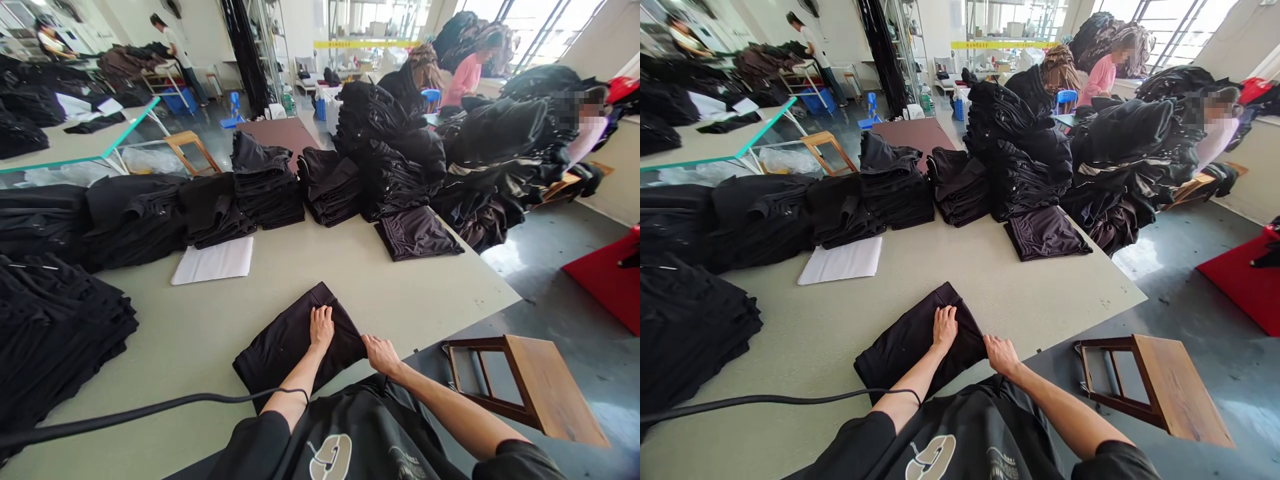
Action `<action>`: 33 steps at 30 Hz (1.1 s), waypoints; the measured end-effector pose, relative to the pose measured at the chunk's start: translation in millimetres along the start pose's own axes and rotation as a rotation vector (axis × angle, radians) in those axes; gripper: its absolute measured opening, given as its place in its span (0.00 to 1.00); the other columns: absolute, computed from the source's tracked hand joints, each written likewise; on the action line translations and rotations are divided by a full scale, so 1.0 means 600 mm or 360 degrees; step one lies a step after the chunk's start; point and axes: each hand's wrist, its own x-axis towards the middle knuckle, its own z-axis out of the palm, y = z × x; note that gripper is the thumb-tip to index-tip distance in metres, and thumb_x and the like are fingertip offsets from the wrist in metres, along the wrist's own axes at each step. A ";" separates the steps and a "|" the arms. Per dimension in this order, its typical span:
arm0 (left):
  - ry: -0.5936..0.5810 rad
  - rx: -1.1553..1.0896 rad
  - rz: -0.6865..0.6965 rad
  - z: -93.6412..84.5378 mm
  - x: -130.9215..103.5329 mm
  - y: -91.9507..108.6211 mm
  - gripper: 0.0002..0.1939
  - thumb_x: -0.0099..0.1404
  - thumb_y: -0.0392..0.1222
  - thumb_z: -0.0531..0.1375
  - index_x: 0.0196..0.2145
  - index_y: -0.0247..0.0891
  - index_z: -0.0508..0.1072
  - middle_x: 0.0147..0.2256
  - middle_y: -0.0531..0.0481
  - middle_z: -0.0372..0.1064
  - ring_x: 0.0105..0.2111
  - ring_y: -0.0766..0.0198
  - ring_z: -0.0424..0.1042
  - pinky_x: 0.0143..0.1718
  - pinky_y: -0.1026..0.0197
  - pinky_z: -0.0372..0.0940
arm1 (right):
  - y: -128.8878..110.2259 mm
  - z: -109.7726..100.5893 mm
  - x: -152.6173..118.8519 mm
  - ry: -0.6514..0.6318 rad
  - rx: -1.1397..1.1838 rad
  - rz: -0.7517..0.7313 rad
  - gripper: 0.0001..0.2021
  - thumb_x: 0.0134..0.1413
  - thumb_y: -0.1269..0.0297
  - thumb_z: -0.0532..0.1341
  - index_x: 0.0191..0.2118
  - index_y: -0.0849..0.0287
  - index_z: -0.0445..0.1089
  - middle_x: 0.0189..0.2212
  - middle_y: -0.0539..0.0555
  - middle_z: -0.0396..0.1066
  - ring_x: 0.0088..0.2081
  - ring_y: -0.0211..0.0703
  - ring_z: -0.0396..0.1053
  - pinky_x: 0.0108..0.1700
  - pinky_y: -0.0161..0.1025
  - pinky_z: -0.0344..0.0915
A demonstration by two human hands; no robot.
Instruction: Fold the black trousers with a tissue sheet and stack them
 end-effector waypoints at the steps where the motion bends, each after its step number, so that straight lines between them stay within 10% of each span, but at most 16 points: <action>1: -0.0005 0.0002 0.0001 0.001 -0.001 0.002 0.24 0.66 0.29 0.53 0.58 0.38 0.70 0.55 0.41 0.71 0.59 0.52 0.69 0.70 0.40 0.55 | 0.002 0.002 -0.002 0.0001 0.0009 -0.0013 0.15 0.62 0.78 0.51 0.51 0.59 0.64 0.48 0.60 0.76 0.51 0.48 0.74 0.42 0.38 0.64; 14: -0.0069 0.0015 -0.0072 0.001 -0.001 0.039 0.25 0.68 0.28 0.49 0.59 0.37 0.71 0.55 0.39 0.71 0.57 0.52 0.70 0.70 0.40 0.54 | 0.015 0.026 -0.021 0.0024 0.0238 0.0004 0.29 0.60 0.79 0.47 0.66 0.57 0.58 0.60 0.61 0.71 0.54 0.48 0.75 0.44 0.36 0.66; 22: -0.0330 -0.0094 -0.0138 -0.024 0.017 0.040 0.32 0.63 0.34 0.57 0.65 0.34 0.66 0.65 0.34 0.63 0.66 0.46 0.62 0.71 0.37 0.49 | 0.099 0.085 -0.084 0.0051 0.0182 0.0037 0.32 0.54 0.82 0.48 0.59 0.48 0.69 0.59 0.55 0.72 0.51 0.46 0.77 0.47 0.38 0.70; 28: -0.0297 -0.0229 0.0174 -0.072 -0.052 0.045 0.33 0.67 0.37 0.53 0.69 0.39 0.61 0.70 0.41 0.57 0.71 0.52 0.53 0.74 0.40 0.45 | 0.048 -0.011 0.017 0.0369 0.0224 -0.0134 0.21 0.61 0.76 0.49 0.51 0.54 0.73 0.50 0.55 0.76 0.52 0.44 0.74 0.54 0.38 0.68; 33: 0.0061 0.0009 -0.0327 -0.129 -0.143 -0.019 0.30 0.68 0.34 0.52 0.67 0.36 0.63 0.69 0.37 0.58 0.71 0.48 0.54 0.72 0.37 0.49 | -0.023 -0.062 0.105 0.0415 0.0115 -0.0440 0.21 0.62 0.75 0.50 0.56 0.60 0.71 0.57 0.60 0.72 0.58 0.47 0.68 0.62 0.41 0.62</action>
